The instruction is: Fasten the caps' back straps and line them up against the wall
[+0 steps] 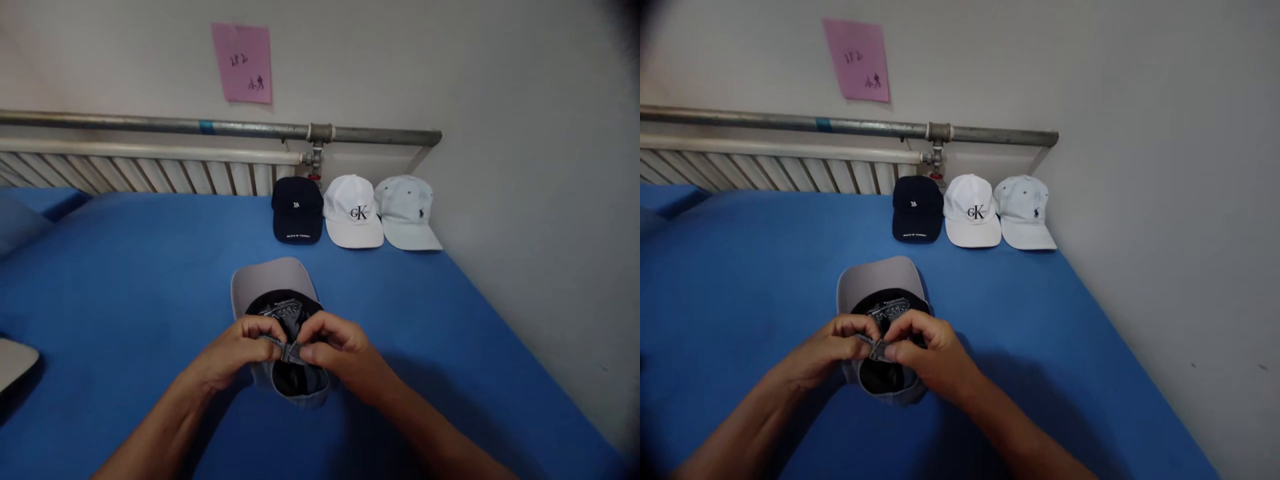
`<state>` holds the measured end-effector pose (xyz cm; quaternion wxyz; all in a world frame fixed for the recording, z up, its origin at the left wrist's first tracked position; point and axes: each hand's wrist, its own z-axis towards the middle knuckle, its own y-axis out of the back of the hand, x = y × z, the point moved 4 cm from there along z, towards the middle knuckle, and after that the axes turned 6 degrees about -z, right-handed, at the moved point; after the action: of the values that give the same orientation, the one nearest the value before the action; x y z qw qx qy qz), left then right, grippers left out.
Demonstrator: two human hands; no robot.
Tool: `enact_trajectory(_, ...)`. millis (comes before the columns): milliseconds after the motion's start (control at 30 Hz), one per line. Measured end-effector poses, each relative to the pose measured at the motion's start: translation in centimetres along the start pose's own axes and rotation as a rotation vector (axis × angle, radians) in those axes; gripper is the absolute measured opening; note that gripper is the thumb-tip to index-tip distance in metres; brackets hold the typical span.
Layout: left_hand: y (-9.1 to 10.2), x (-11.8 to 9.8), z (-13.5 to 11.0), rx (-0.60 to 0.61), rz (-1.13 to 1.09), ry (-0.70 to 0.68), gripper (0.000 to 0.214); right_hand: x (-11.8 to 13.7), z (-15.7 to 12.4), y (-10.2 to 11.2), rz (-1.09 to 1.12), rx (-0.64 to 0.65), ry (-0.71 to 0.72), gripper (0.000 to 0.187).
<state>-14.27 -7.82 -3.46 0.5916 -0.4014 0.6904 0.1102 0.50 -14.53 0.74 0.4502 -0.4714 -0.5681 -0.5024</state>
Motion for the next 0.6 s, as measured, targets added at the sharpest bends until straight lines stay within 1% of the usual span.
enact_trajectory(167, -0.26, -0.29, 0.11, -0.024, -0.059, 0.000, 0.012, 0.07, 0.14, -0.15, -0.043, -0.021, -0.005, 0.005)
enact_trajectory(367, -0.04, -0.26, 0.05, -0.050, -0.068, 0.012, 0.014, -0.66, 0.48, -0.08, -0.067, -0.090, 0.035, 0.009)
enact_trajectory(600, -0.05, -0.52, -0.24, 0.008, -0.079, -0.053, 0.013, -0.09, 0.42, 0.13, -0.206, -0.120, 0.069, 0.007)
